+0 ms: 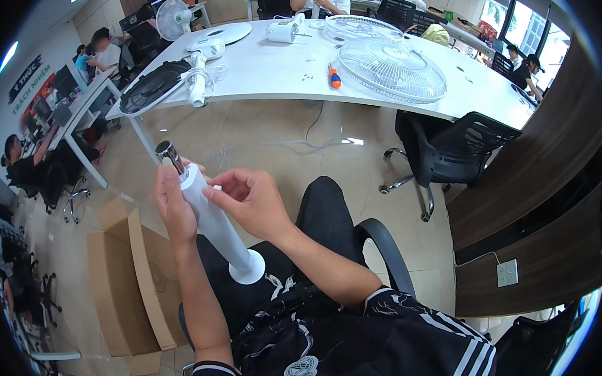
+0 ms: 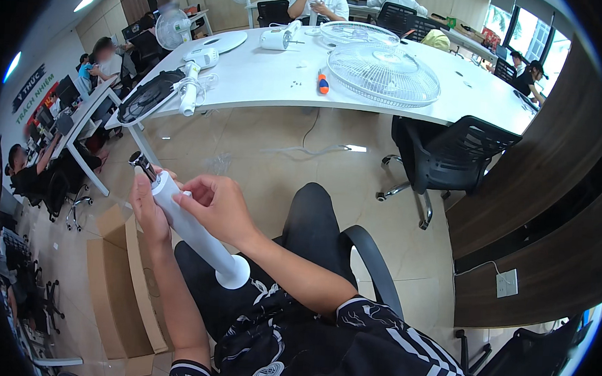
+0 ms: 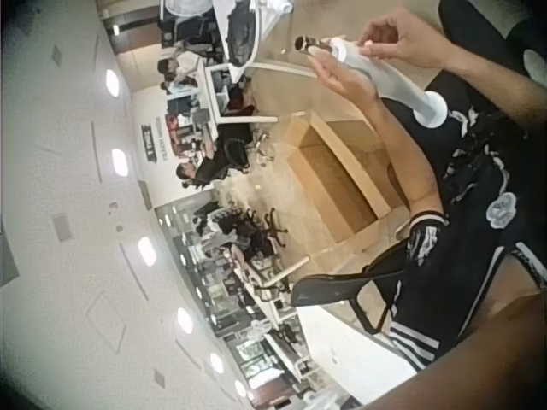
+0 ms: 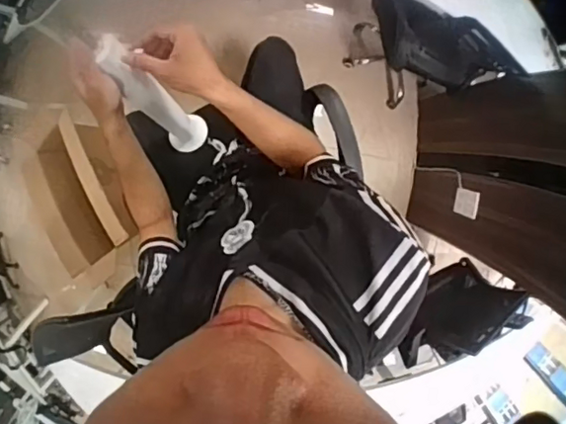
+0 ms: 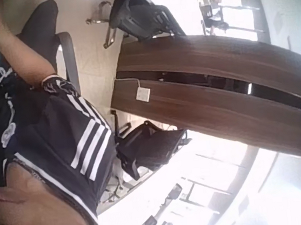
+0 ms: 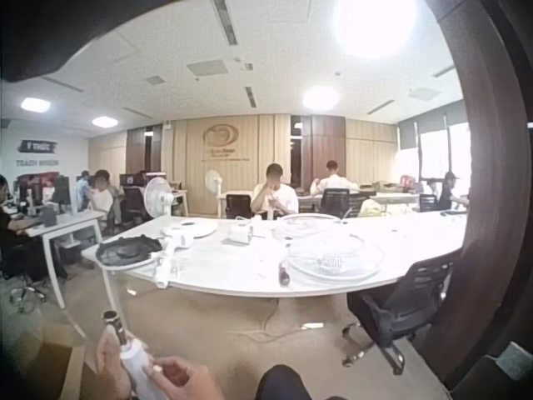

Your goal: Assembling a pedestal fan by attaching the pole to the base and securing components with screws.

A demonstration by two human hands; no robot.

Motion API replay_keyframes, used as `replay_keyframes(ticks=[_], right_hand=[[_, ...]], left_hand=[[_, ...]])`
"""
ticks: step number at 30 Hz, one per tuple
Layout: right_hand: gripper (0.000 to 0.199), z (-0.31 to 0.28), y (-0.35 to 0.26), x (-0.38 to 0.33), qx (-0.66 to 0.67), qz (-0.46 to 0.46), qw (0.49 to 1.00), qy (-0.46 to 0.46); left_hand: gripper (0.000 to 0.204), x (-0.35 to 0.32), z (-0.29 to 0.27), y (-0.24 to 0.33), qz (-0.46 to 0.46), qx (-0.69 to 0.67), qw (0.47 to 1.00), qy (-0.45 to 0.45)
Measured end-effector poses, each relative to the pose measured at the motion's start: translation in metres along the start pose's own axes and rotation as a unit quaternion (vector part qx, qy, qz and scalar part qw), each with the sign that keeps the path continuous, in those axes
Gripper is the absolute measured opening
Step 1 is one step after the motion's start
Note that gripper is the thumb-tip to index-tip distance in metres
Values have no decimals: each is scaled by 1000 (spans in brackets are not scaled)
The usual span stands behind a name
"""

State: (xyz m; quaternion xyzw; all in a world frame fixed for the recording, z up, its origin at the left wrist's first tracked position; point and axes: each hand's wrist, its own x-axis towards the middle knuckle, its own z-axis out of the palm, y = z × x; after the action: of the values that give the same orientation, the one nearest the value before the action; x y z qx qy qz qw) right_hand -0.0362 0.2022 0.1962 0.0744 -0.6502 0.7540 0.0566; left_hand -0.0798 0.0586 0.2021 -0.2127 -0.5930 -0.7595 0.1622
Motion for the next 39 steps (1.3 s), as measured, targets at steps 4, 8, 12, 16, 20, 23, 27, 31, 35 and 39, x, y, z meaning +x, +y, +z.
replay_keyframes(ticks=[4,8,12,16,20,23,27,31,35,39], right_hand=[[20,-1,-2,-2,-138,-302,943,26],[26,-2,9,4,-216,-434,874,29],[30,1,1,-3,-158,-379,910,57],[33,-3,9,-3,-8,-32,999,-10],[31,2,16,-1,-17,-170,985,-33],[30,2,22,0,-64,-270,960,-39],[28,20,7,-8,36,-150,988,24],[25,15,7,-5,8,-59,998,-6],[29,3,9,0,-240,-369,898,18],[35,1,8,2,-249,-393,885,13]], left_hand=[[40,-1,-2,1,-1,-8,1000,1],[40,-2,-9,-8,-15,14,999,25],[36,2,-1,-8,-11,-20,999,23],[37,3,-6,-3,-8,-36,999,4],[39,3,-9,-1,3,-35,999,-2],[39,1,-11,2,6,-35,999,-2],[38,0,-12,5,4,-34,999,4],[37,-1,-13,4,8,-43,999,-3],[37,0,-11,3,-2,-46,999,-5],[37,0,-9,2,2,-40,999,-8]])
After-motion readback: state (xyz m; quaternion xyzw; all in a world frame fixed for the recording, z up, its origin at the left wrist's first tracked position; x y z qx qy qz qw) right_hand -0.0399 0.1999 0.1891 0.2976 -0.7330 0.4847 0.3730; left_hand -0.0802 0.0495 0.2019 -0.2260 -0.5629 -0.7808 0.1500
